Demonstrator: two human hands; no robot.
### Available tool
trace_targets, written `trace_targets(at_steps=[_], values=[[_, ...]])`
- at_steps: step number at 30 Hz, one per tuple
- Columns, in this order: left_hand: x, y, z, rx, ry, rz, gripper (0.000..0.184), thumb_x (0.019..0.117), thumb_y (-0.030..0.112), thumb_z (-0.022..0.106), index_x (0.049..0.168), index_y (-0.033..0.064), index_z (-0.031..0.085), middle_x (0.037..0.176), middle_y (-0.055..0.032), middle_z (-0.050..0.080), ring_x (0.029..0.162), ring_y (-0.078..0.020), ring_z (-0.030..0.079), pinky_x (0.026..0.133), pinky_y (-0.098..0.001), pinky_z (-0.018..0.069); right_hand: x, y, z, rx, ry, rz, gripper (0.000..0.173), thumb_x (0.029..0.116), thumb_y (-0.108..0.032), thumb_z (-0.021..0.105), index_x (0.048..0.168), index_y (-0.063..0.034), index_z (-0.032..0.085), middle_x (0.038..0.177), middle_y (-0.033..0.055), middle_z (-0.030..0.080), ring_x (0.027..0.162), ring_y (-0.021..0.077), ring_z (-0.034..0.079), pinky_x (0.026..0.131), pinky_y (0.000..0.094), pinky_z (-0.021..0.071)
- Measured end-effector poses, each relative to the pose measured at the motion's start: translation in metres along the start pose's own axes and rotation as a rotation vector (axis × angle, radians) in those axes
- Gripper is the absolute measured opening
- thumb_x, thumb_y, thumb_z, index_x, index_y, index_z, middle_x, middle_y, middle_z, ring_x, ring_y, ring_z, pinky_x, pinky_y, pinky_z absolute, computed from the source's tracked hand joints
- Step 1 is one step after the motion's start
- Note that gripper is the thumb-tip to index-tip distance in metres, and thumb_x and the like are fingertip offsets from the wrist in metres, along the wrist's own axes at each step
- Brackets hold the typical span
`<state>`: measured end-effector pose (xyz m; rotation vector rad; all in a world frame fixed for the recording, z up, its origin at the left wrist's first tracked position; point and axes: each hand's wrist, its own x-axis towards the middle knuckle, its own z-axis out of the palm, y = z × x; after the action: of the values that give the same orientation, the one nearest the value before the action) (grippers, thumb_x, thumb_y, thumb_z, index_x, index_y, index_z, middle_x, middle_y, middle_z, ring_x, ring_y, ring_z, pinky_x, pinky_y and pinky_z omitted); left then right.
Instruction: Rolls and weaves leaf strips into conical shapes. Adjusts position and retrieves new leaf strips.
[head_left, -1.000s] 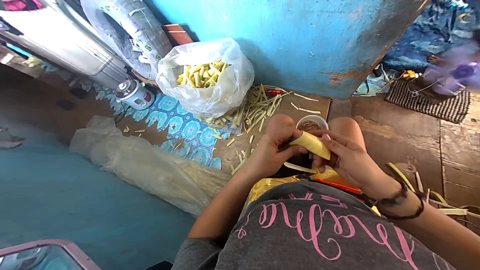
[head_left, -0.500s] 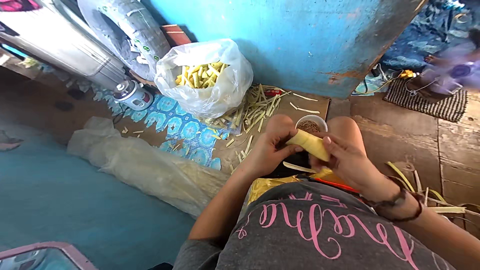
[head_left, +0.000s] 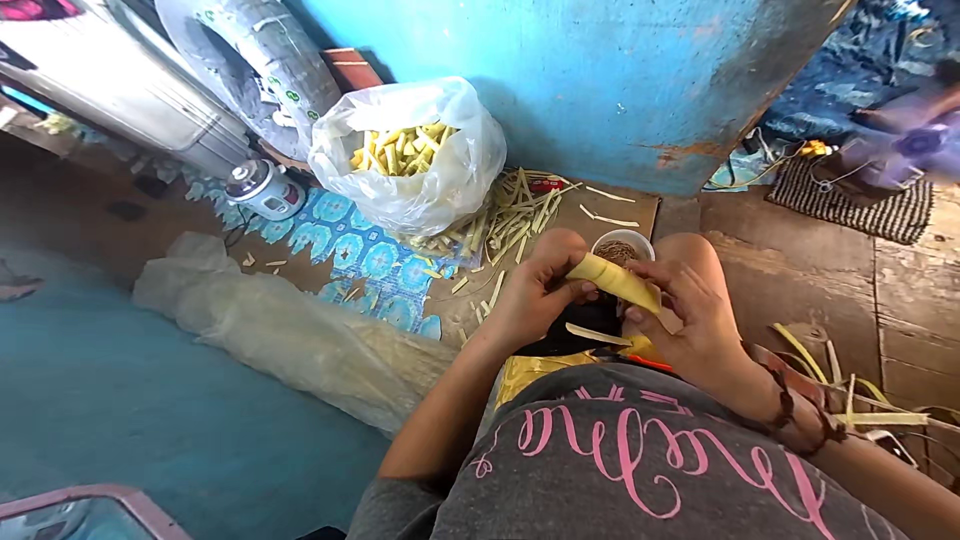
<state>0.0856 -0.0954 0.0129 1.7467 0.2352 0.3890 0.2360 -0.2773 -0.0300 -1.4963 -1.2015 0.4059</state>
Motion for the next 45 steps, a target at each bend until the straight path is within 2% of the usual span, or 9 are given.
trace_targets(at_steps=[5,10,15,19,23,27,34,42,45], values=[[-0.001,-0.002,0.0,-0.025,-0.053,0.002,0.016,0.0937,-0.003,0.067,0.109,0.0002,0.066,0.092,-0.0041,0.072,0.084,-0.0097,0.071,0.081,-0.0284,0.0611,0.009,-0.024,-0.009,0.74,-0.053,0.665,0.041,0.1126,-0.02,0.025,0.121,-0.0071,0.064,0.074,0.0027,0.071,0.057,0.0068,0.066,0.055,0.019,0.0571],[0.002,-0.005,0.0,-0.046,-0.033,-0.014,0.015,0.095,-0.004,0.065,0.11,0.0003,0.064,0.091,-0.0043,0.072,0.081,-0.0103,0.071,0.078,-0.0287,0.0619,-0.005,0.0,-0.004,0.052,-0.029,0.075,0.045,0.1037,-0.034,0.058,0.137,-0.0042,0.059,0.117,0.0046,0.068,0.098,0.0069,0.067,0.086,0.0258,0.0587],[0.002,-0.007,0.0,-0.042,-0.08,0.005,0.012,0.0941,-0.004,0.066,0.105,0.0003,0.066,0.09,-0.0031,0.071,0.082,-0.009,0.07,0.08,-0.0282,0.0609,0.001,-0.017,-0.011,0.643,-0.061,0.606,0.038,0.1122,-0.019,0.029,0.126,-0.0069,0.062,0.081,0.0029,0.073,0.062,0.0076,0.069,0.058,0.0201,0.0586],[0.004,-0.009,0.003,-0.046,-0.026,-0.028,0.011,0.0956,-0.002,0.065,0.107,0.0008,0.065,0.088,-0.0037,0.072,0.078,-0.0096,0.07,0.076,-0.0277,0.0613,-0.01,0.005,-0.005,-0.07,0.023,-0.016,0.045,0.1029,-0.032,0.06,0.136,-0.0024,0.061,0.118,0.0086,0.067,0.103,0.01,0.066,0.089,0.0274,0.0571],[0.004,-0.008,0.006,-0.074,-0.049,-0.016,0.011,0.0954,-0.003,0.064,0.106,0.0005,0.065,0.089,-0.003,0.071,0.08,-0.0093,0.07,0.077,-0.0283,0.0612,-0.004,-0.011,-0.012,0.569,-0.037,0.516,0.036,0.1115,-0.018,0.032,0.129,-0.006,0.061,0.084,0.0025,0.075,0.063,0.0065,0.069,0.058,0.0194,0.058],[0.005,-0.012,0.008,-0.071,0.003,-0.023,0.01,0.0961,0.0,0.065,0.106,0.0015,0.066,0.087,-0.0028,0.071,0.075,-0.0089,0.069,0.072,-0.0268,0.0609,-0.014,0.004,-0.01,-0.068,0.028,0.002,0.043,0.1024,-0.029,0.06,0.135,-0.0021,0.061,0.115,0.0082,0.069,0.098,0.0094,0.067,0.085,0.0257,0.0568],[0.007,-0.017,0.014,-0.126,-0.088,0.061,0.008,0.0962,-0.003,0.062,0.1,0.0024,0.067,0.088,0.0,0.071,0.08,-0.0075,0.069,0.078,-0.0282,0.0605,-0.022,-0.003,-0.036,0.64,-0.159,0.503,0.038,0.1117,-0.027,0.031,0.129,-0.0131,0.062,0.084,-0.002,0.073,0.067,0.0065,0.07,0.061,0.0213,0.0605],[0.009,-0.02,0.021,0.045,-0.087,0.059,0.01,0.0985,0.014,0.064,0.103,0.0169,0.072,0.091,0.0077,0.072,0.079,-0.005,0.068,0.074,-0.0263,0.0602,-0.11,0.126,-0.125,0.046,0.612,0.76,0.043,0.1119,-0.032,0.037,0.129,-0.0004,0.06,0.11,0.0094,0.068,0.091,0.0138,0.068,0.084,0.0348,0.0587],[0.015,-0.026,0.027,0.075,-0.157,0.104,0.011,0.1007,0.025,0.064,0.107,0.0294,0.071,0.094,0.0162,0.072,0.081,0.0002,0.068,0.075,-0.0211,0.0588,-0.215,0.191,-0.173,-0.201,0.855,1.122,0.05,0.1102,-0.037,0.041,0.133,0.0036,0.06,0.125,0.0267,0.065,0.113,0.0391,0.066,0.099,0.058,0.0504]])
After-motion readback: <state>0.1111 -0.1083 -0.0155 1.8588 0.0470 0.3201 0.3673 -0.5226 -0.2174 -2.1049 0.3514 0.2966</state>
